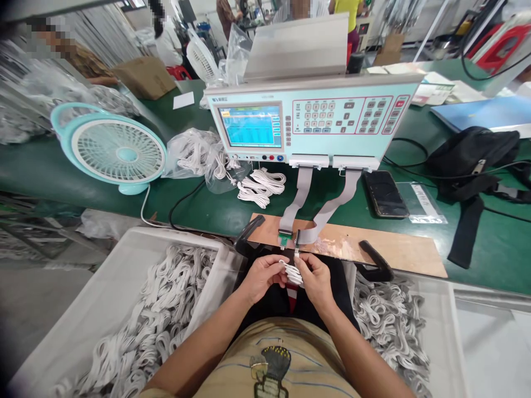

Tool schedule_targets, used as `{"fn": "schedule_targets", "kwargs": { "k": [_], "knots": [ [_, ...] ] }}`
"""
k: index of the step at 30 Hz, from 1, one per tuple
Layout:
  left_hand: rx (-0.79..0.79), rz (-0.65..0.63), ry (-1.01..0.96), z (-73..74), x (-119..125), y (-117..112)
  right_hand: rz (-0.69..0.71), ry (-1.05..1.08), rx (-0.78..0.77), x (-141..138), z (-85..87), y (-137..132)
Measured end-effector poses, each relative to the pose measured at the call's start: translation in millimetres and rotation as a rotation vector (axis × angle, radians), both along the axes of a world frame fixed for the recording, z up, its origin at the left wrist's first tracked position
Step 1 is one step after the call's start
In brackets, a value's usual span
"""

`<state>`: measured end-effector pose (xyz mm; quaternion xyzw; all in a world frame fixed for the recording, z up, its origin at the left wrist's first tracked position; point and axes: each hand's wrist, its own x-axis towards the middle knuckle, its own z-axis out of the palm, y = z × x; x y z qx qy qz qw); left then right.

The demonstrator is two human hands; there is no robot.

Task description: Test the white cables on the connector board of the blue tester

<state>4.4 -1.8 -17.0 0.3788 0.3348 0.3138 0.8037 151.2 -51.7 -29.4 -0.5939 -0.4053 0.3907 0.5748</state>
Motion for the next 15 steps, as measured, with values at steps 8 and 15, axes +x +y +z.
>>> {"fn": "schedule_targets", "kwargs": {
  "k": [8, 15],
  "knots": [
    [0.397, 0.047, 0.278, 0.8, 4, 4, -0.031, 0.103, -0.044, -6, 13.5, 2],
    [0.473, 0.127, 0.331, 5.1, 8, 8, -0.056, 0.331, -0.128, -9, 17.4, 6]
  ]
}}
